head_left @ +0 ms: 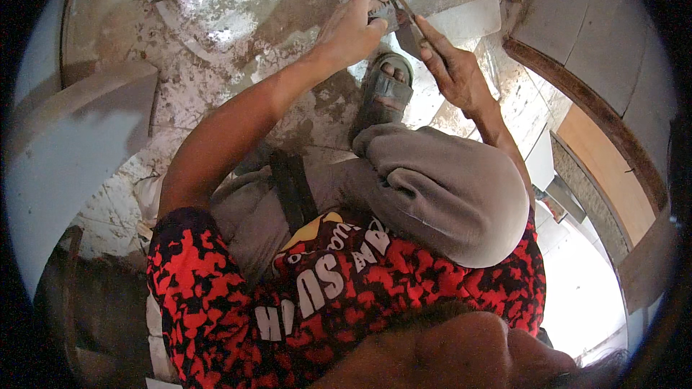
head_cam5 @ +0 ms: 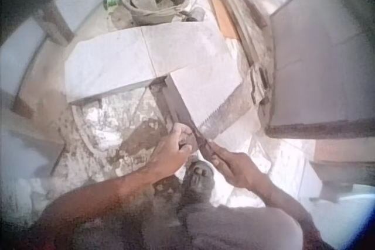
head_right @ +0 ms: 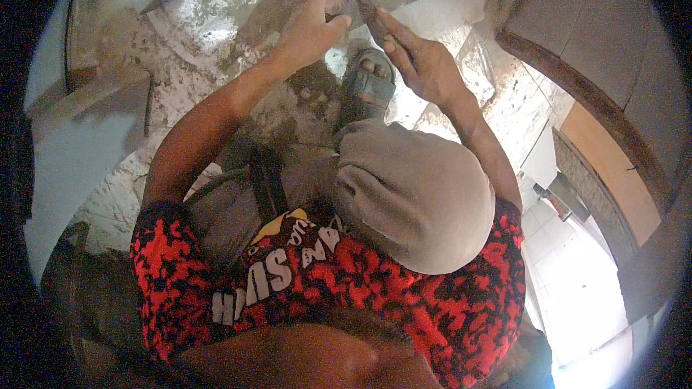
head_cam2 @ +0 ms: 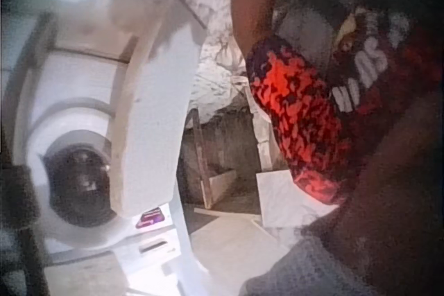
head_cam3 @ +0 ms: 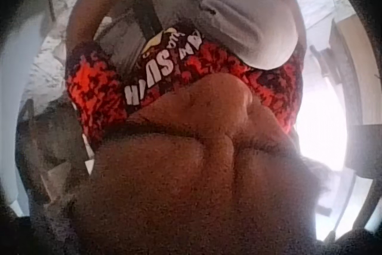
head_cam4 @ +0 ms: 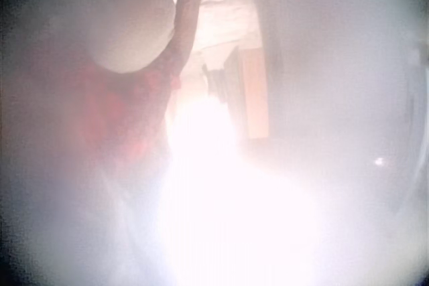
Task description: The person saws a wooden plank by hand, first checking the saw blade and then cutting through the wood.
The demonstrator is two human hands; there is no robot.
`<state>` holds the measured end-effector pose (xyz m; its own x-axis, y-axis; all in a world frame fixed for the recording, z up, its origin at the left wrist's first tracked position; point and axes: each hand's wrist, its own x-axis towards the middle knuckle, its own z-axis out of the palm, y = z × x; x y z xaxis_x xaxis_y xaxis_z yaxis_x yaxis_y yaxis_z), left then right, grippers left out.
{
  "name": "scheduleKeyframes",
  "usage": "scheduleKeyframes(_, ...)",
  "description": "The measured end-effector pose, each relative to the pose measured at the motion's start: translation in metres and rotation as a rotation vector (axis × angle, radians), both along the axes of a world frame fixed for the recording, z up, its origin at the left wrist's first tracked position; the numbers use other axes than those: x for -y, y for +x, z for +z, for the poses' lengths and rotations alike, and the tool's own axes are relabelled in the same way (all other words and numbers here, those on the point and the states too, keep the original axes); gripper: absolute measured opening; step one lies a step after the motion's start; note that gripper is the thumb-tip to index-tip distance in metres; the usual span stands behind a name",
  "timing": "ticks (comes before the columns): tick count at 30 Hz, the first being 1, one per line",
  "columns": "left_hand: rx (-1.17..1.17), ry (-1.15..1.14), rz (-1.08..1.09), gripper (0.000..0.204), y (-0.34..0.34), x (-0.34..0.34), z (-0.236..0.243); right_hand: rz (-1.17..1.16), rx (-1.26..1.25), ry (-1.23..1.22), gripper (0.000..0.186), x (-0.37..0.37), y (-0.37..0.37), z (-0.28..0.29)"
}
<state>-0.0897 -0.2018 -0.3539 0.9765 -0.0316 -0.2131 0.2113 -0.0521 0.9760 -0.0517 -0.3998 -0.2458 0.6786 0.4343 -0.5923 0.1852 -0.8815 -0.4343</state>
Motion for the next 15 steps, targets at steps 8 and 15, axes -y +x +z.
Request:
scheduleKeyframes(8, 0.002, -0.040, -0.025, 0.042, 0.001, -0.002, 0.001, 0.123, 0.085, -0.068, 0.052, 0.013, -0.010, -0.001)
scheduleKeyframes(15, -0.060, 0.026, 0.008, 0.042, -0.004, -0.008, 0.011, 0.237, 0.250, -0.003, 0.050, -0.022, 0.002, -0.020)
